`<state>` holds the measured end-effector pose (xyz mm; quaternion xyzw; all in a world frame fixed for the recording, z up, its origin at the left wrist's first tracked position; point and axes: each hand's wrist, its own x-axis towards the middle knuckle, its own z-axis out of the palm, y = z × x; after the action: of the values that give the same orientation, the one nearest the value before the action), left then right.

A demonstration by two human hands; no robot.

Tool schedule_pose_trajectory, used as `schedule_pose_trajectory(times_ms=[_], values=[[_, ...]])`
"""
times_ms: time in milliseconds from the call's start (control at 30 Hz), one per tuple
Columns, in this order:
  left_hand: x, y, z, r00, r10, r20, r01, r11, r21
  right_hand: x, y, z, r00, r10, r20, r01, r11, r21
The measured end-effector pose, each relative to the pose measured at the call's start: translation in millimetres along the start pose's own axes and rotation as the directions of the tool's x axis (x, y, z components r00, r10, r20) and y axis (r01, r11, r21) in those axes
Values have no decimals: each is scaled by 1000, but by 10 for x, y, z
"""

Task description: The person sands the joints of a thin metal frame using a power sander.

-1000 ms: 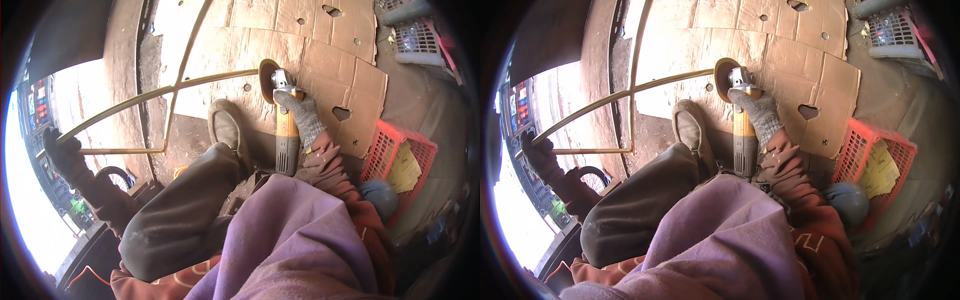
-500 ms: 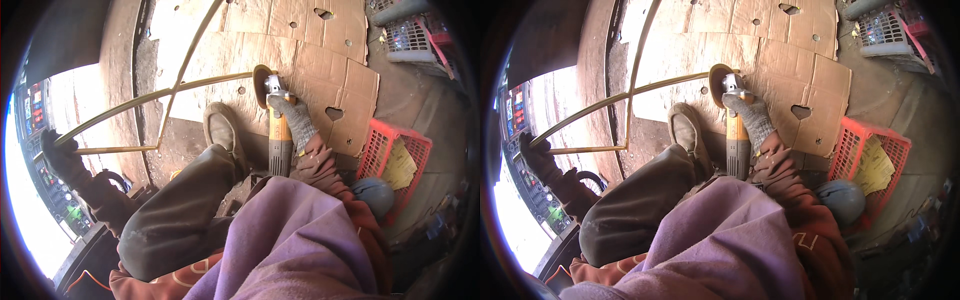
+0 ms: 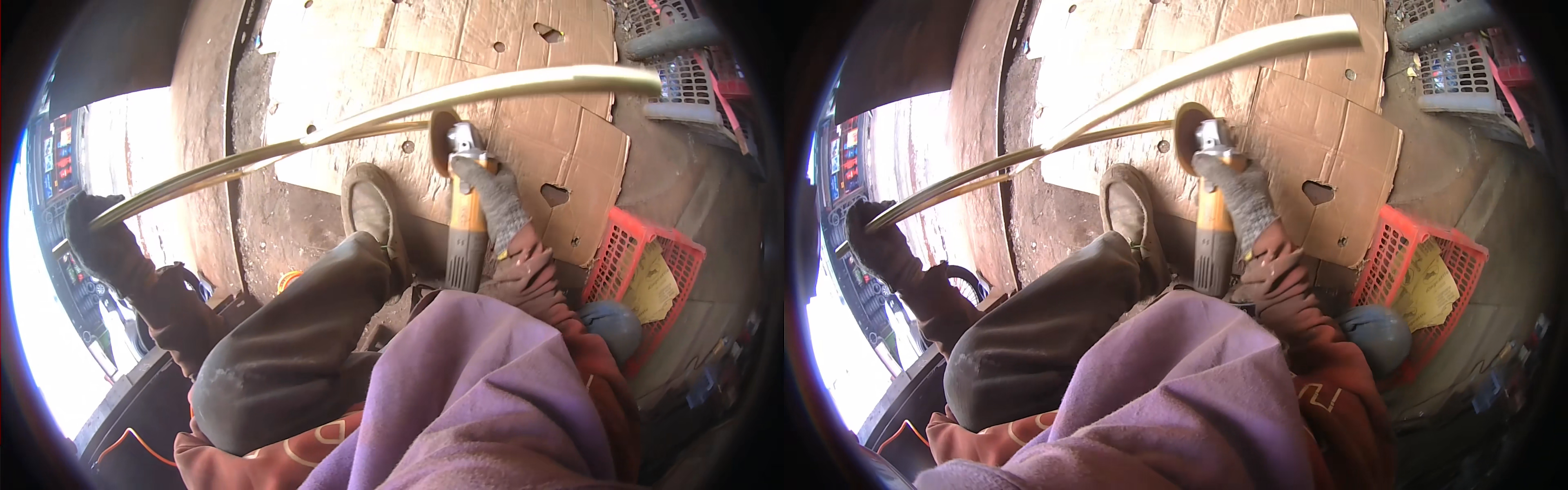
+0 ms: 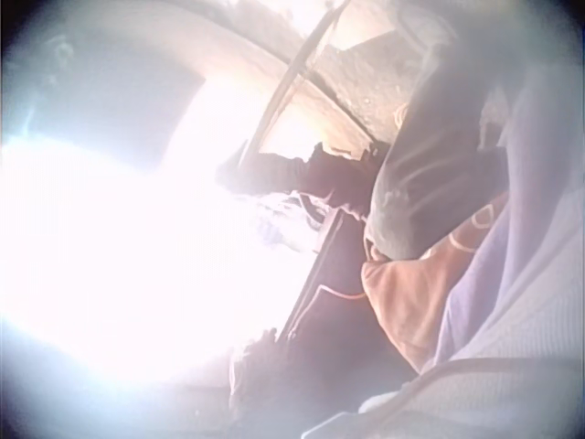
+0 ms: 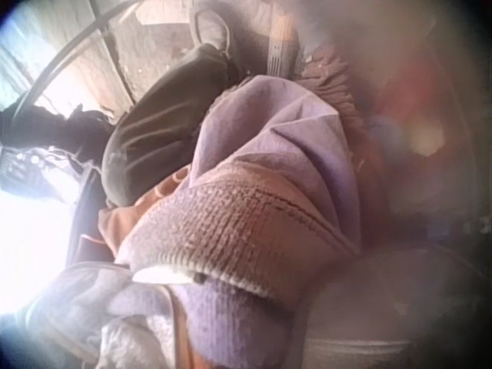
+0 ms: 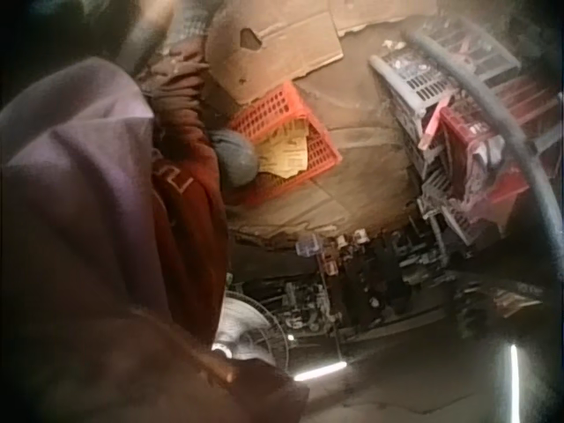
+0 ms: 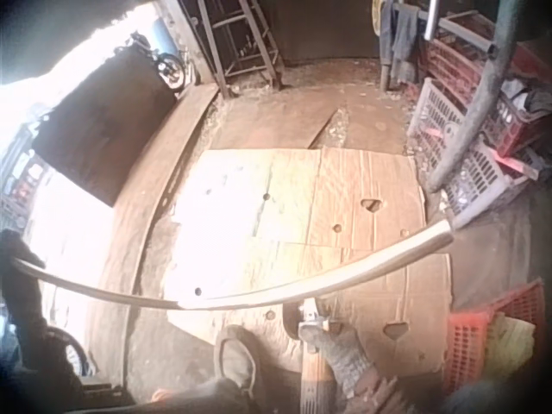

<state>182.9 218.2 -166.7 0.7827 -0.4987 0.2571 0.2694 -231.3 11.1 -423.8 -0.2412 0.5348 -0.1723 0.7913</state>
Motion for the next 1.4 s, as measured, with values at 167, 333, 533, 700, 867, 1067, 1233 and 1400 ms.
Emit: schedule_pose_trajectory(times_ms=[167,333,533,700,867,1067,1233,1400], values=[[130,-44,-84,962,-242,128,258,958,-129,-462,78,574,951,-123,283,124,992,17],[38,-313,-330,963,-172,206,174,985,9,-85,126,223,990,-1,141,-4,999,33],[44,-51,-103,983,-62,175,41,992,118,-103,8,270,985,-10,172,-3,997,76],[-11,90,-34,999,-15,49,6,984,178,-418,134,607,955,-114,275,91,991,93],[-13,56,26,853,-522,-17,497,821,-279,160,177,-40,998,-48,28,46,997,66],[160,657,196,689,-719,-94,657,674,-339,-316,126,615,949,-129,287,79,981,179],[17,326,121,868,-494,-55,495,850,178,-364,23,472,977,-36,209,-20,966,258],[-76,-76,-12,864,-501,-46,502,855,127,270,223,-54,988,-152,17,148,980,136]])
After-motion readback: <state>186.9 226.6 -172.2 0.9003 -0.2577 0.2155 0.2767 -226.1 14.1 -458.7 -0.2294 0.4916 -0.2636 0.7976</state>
